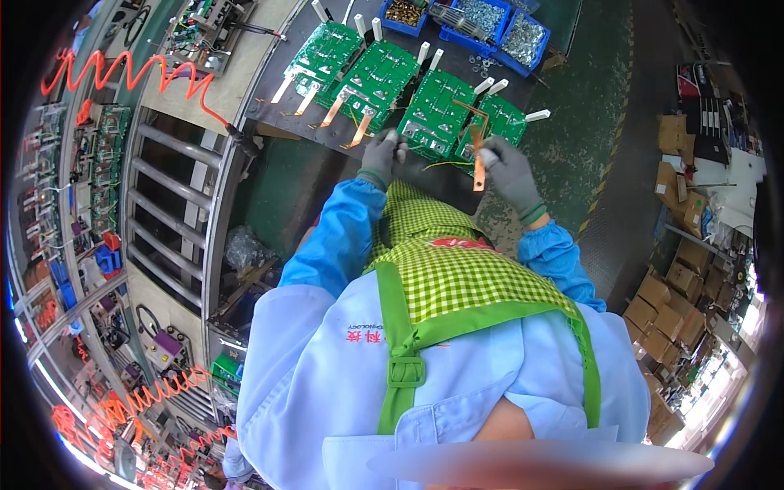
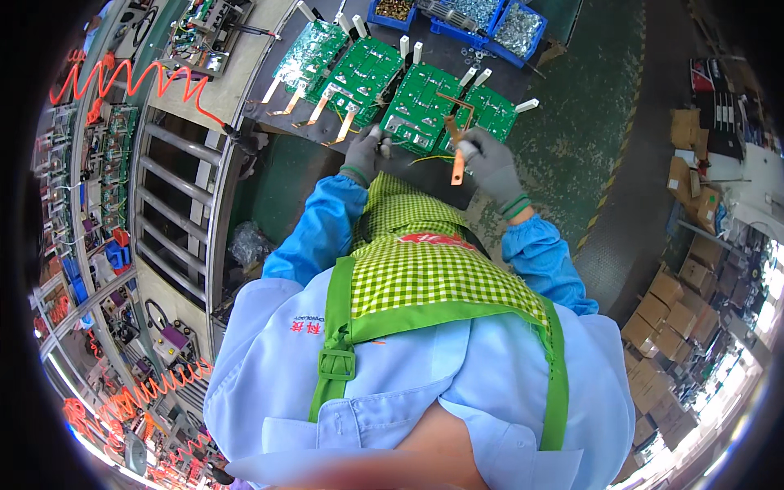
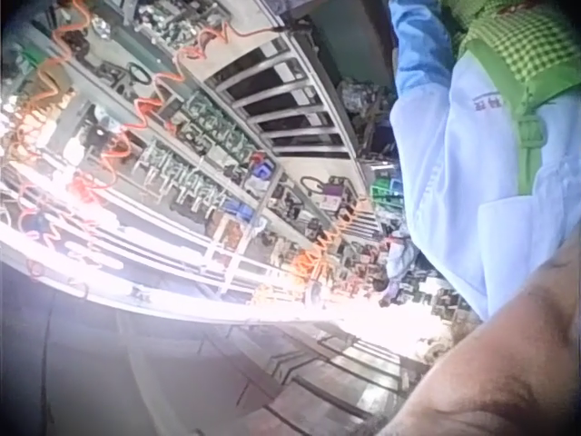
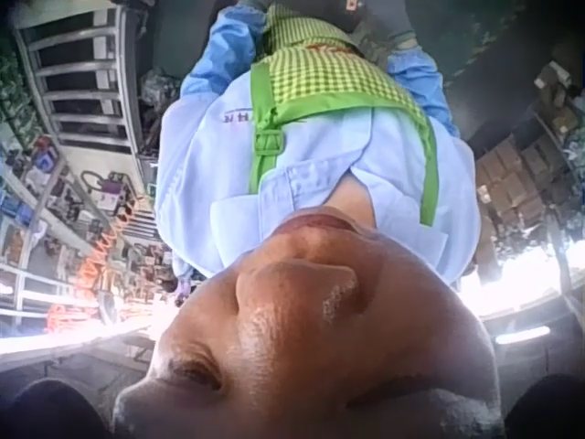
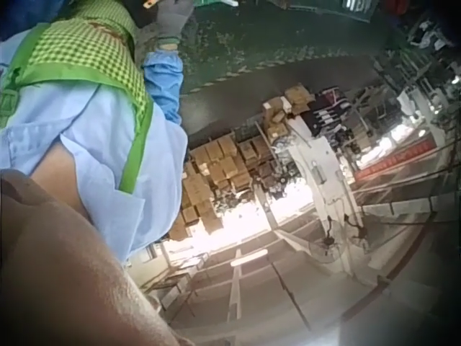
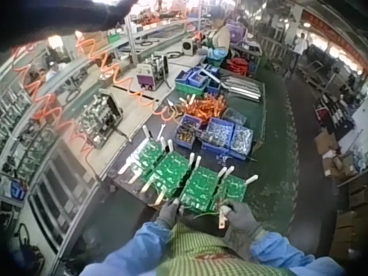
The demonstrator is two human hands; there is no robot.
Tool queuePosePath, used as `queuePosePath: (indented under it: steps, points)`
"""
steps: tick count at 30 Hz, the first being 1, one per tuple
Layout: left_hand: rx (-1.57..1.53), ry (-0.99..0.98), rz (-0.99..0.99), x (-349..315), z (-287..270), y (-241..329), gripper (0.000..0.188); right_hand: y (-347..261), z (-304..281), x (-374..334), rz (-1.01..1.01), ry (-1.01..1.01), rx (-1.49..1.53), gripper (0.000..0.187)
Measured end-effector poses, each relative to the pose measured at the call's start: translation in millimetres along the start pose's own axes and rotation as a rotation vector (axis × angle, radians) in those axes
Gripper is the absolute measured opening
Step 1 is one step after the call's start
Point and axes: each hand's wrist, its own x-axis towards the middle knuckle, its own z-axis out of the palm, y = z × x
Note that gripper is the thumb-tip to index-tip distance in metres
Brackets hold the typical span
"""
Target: Assembling components and copper connectors onto green circuit boards at a factory workstation.
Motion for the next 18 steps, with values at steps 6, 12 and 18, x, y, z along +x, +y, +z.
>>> queuePosePath:
  steps: [6,12,18]
  points:
    - [-0.319,-0.249,-0.241,19,-14,-4,0.016,-17,54,-16,0.251,-0.245,0.228,0.018]
    - [-0.357,-0.335,-0.38,32,-25,-1,0.018,-16,78,-17,0.377,-0.275,0.316,0.018]
    - [-0.195,-0.226,-0.331,28,-19,15,0.02,-36,89,-7,0.46,-0.198,0.379,0.017]
